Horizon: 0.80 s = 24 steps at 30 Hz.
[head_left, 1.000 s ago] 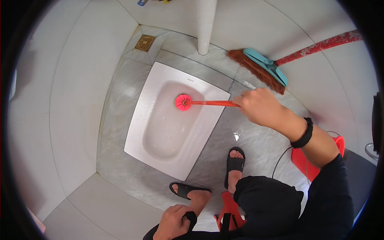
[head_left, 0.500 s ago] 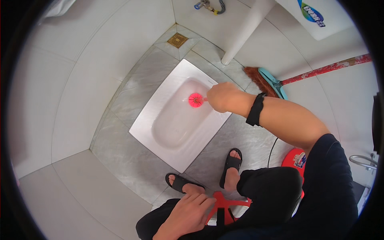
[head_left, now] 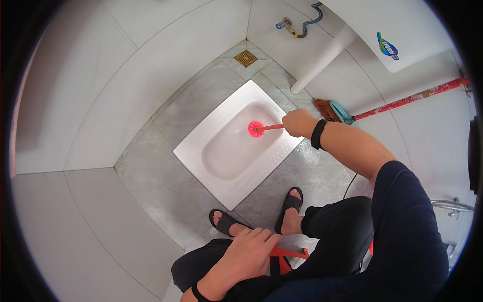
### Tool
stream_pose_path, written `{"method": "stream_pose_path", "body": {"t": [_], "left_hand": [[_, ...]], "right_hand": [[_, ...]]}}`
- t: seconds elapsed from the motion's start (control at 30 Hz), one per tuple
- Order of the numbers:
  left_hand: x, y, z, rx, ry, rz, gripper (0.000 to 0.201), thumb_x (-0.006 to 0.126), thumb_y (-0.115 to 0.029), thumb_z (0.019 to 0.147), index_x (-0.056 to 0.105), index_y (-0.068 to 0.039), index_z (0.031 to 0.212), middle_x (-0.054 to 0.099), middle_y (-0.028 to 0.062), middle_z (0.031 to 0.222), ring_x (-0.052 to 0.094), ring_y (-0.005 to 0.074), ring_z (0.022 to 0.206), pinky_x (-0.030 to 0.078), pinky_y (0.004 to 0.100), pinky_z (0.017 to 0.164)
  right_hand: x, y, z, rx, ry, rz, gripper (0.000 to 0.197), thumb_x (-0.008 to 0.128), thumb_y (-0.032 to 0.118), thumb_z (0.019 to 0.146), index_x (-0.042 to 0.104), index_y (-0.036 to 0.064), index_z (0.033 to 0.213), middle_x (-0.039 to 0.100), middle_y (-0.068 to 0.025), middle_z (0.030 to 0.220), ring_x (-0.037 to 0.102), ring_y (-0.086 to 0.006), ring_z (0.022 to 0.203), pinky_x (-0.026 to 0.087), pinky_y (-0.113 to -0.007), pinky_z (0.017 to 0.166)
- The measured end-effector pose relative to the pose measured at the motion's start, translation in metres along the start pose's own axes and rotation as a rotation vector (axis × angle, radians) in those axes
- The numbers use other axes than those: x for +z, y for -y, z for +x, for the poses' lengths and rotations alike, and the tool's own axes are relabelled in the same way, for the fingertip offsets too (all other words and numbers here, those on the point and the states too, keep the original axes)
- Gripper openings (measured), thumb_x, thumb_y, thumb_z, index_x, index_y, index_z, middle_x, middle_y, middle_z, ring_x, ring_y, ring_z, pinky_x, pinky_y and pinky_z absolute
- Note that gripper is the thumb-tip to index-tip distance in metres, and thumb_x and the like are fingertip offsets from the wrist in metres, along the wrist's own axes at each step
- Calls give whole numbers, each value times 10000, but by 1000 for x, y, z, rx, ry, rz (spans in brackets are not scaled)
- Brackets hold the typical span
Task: The person cleans a squat toilet using a long-handled brush, scrubbing the inner surface and around the drain.
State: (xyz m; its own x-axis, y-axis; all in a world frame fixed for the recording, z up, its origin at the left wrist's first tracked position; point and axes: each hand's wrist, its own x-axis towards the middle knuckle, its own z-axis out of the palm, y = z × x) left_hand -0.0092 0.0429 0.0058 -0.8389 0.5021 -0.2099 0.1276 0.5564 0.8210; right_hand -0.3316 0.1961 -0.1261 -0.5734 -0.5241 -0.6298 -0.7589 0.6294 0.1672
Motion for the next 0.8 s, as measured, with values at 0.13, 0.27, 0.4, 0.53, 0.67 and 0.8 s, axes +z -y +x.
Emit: {"method": "stream_pose_path", "body": {"t": [0.13, 0.27, 0.4, 0.53, 0.67, 0.8], "left_hand": [[4, -1, -3, 22, -4, 40, 435, 654, -48, 675, 605, -33, 1107, 611, 92, 936, 605, 264, 922, 441, 359, 848], [8, 1, -6, 12, 23, 73, 422, 662, -66, 700, 605, -40, 1117, 612, 86, 933, 610, 249, 907, 444, 368, 823], [3, -4, -8, 16, 6, 47, 410, 648, -70, 719, 597, -33, 1125, 606, 85, 940, 608, 251, 913, 447, 365, 807], [1, -2, -8, 49, 52, 47, 437, 639, -78, 727, 576, -29, 1157, 589, 87, 980, 597, 249, 942, 446, 350, 811], [8, 3, -11, 66, 14, 49, 429, 639, -91, 705, 556, -43, 1122, 571, 86, 922, 573, 245, 906, 424, 338, 770], [15, -2, -14, 105, -7, 14, 416, 650, -123, 719, 560, -42, 1117, 570, 84, 920, 572, 240, 895, 424, 334, 774]], "right_hand": [[2, 16, 10, 8, 9, -12, 190, 581, 122, 824, 725, 69, 936, 709, -140, 915, 691, -302, 857, 544, -423, 704], [17, 7, 25, -3, 25, 9, 206, 601, 161, 833, 716, 49, 961, 706, -153, 927, 683, -324, 873, 541, -432, 725], [24, -10, 36, 0, 63, 80, 205, 589, 163, 828, 712, 48, 946, 705, -164, 923, 683, -327, 874, 541, -437, 731], [57, -3, 56, 14, 141, 206, 323, 620, 276, 869, 690, -13, 995, 683, -222, 955, 652, -388, 929, 520, -467, 790], [135, 20, 78, 91, 82, 368, 349, 612, 282, 832, 683, -37, 954, 672, -251, 974, 647, -393, 959, 514, -460, 834], [150, 28, 88, 129, 109, 439, 309, 581, 193, 806, 665, -29, 1004, 673, -239, 1001, 651, -389, 957, 520, -454, 833]]}}
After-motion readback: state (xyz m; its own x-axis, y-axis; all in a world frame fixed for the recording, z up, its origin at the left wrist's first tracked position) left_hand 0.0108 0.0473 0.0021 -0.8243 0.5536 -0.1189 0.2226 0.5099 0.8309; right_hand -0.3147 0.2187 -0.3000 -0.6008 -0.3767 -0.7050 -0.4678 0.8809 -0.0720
